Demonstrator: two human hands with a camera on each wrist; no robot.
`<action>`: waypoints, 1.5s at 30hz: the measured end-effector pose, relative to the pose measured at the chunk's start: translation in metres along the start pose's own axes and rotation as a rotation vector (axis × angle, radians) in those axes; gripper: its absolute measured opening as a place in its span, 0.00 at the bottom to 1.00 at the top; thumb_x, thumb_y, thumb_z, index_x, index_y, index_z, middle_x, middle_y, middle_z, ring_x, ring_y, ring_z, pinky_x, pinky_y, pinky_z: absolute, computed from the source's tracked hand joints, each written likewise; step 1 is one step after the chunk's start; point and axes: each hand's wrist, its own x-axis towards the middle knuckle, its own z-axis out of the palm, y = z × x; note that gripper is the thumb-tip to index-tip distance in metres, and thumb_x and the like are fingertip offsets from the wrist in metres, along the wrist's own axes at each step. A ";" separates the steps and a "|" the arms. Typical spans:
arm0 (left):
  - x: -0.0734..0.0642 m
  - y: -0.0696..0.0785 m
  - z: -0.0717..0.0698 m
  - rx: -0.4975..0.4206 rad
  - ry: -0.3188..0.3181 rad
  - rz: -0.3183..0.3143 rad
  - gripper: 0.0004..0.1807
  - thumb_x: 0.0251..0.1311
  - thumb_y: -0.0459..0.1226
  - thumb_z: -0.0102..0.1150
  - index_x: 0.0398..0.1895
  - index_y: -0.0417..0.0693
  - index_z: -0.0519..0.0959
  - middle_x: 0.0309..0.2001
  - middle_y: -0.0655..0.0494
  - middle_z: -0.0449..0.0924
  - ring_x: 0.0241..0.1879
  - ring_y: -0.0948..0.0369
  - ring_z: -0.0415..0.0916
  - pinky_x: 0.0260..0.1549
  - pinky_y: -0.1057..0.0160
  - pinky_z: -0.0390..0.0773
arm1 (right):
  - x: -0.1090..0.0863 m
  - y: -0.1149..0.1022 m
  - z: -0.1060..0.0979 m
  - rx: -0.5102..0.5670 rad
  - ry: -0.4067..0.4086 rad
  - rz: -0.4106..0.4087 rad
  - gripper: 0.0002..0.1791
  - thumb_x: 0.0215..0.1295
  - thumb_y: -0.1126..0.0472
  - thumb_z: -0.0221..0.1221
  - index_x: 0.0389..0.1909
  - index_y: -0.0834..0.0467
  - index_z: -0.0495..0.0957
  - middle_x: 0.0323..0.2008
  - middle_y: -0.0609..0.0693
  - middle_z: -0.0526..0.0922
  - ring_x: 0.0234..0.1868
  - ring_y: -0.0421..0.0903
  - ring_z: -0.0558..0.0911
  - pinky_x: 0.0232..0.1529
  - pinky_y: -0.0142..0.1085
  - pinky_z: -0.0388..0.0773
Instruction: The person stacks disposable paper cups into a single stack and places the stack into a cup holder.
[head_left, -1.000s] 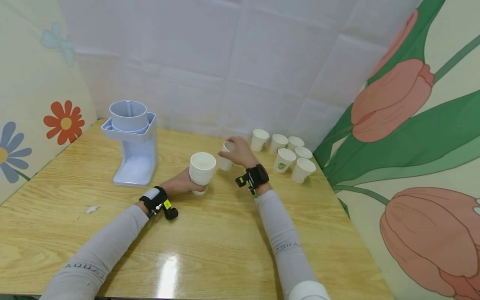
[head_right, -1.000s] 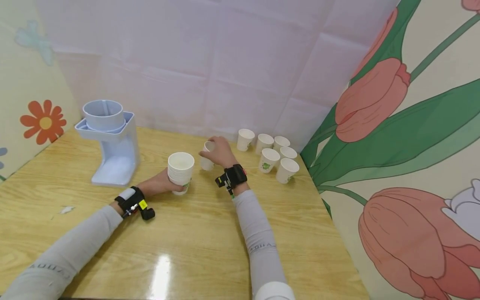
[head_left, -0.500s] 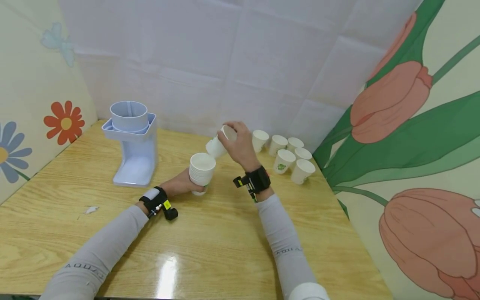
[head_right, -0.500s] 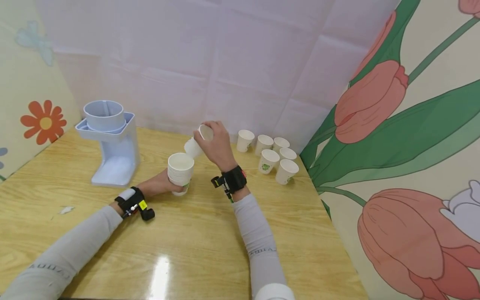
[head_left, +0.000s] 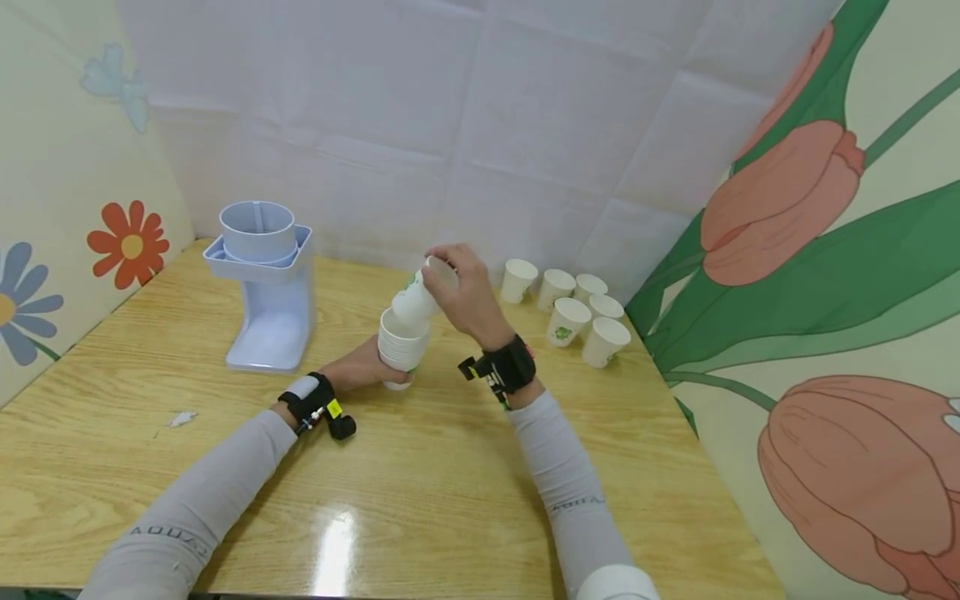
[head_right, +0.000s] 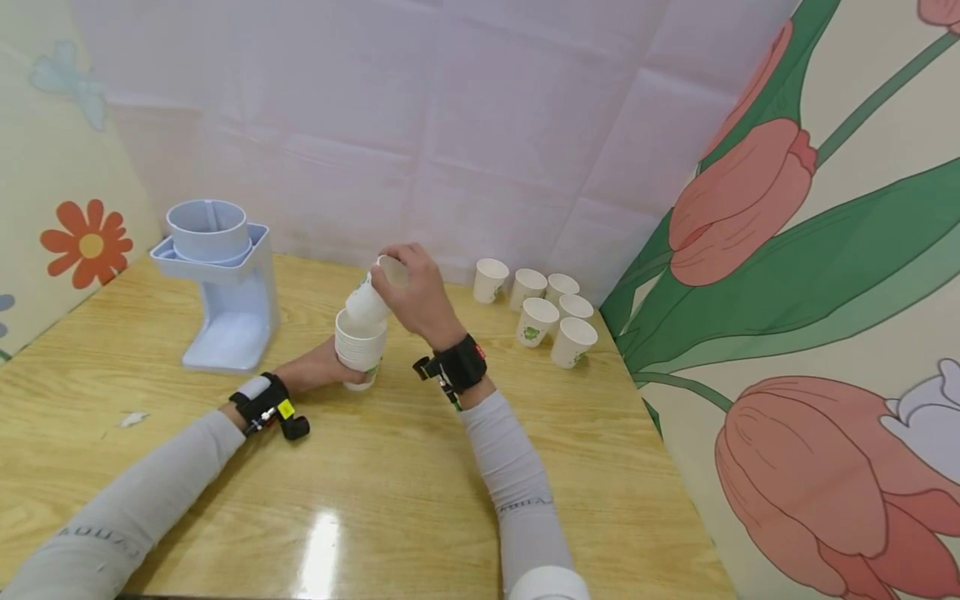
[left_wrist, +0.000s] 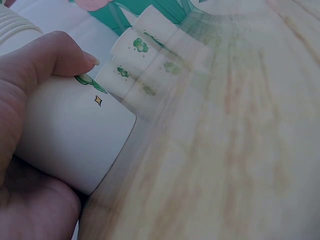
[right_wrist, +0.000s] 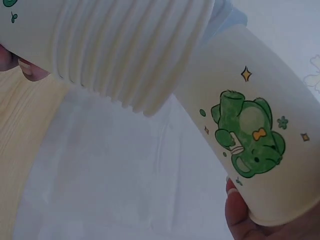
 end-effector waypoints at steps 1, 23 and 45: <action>0.000 0.000 0.000 -0.002 0.001 0.003 0.38 0.53 0.28 0.69 0.66 0.42 0.63 0.56 0.46 0.72 0.55 0.51 0.70 0.64 0.47 0.66 | 0.000 0.000 0.001 -0.002 -0.022 0.003 0.22 0.70 0.50 0.54 0.51 0.64 0.81 0.49 0.59 0.81 0.50 0.52 0.78 0.52 0.45 0.77; 0.000 0.002 0.000 -0.017 -0.012 -0.012 0.40 0.53 0.26 0.68 0.69 0.40 0.60 0.59 0.43 0.71 0.57 0.50 0.70 0.64 0.47 0.67 | -0.005 -0.005 0.009 -0.115 -0.364 0.009 0.25 0.73 0.49 0.57 0.65 0.58 0.77 0.54 0.56 0.73 0.53 0.51 0.71 0.51 0.45 0.72; 0.000 0.002 0.001 -0.011 0.010 -0.025 0.38 0.53 0.27 0.69 0.66 0.40 0.62 0.58 0.43 0.71 0.56 0.50 0.69 0.63 0.50 0.67 | -0.006 -0.011 0.013 -0.139 -0.458 -0.047 0.24 0.69 0.52 0.62 0.62 0.58 0.80 0.55 0.55 0.76 0.57 0.50 0.73 0.56 0.44 0.73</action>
